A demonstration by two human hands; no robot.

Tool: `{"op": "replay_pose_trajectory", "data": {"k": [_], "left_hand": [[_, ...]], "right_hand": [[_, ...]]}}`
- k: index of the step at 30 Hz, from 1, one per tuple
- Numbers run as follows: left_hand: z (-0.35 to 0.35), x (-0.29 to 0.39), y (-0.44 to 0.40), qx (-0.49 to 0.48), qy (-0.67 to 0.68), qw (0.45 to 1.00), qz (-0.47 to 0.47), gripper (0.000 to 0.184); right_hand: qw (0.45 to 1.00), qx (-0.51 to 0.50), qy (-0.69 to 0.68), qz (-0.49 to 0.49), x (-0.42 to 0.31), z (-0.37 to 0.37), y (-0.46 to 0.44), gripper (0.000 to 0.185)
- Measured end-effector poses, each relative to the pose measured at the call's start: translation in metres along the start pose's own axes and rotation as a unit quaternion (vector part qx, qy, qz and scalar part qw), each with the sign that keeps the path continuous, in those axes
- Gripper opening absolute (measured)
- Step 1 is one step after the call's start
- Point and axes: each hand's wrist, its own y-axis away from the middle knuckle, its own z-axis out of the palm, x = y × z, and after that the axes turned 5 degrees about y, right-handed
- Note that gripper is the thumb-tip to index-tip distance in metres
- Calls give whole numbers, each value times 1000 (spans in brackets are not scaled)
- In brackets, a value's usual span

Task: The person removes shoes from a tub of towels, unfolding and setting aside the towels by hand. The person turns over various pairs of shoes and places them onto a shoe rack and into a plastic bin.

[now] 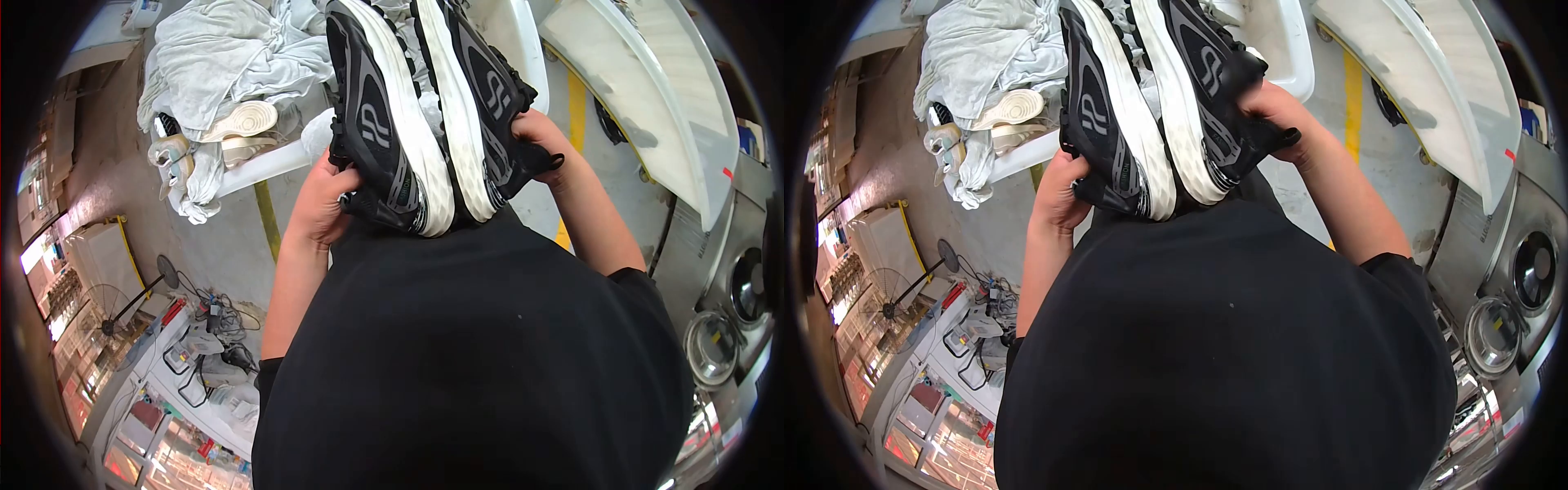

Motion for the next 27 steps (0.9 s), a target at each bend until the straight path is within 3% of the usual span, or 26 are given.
{"op": "replay_pose_trajectory", "data": {"k": [6,15,27], "left_hand": [[-4,0,-1,-80,32,995,-53,55],[0,4,7,-99,-120,986,-68,83],[-12,-1,11,-103,-128,984,-76,82]], "right_hand": [[1000,16,9,10,-5,7,8,41],[999,-19,33,0,-19,4,10,45],[999,-29,-5,16,-15,-7,12,44]]}}
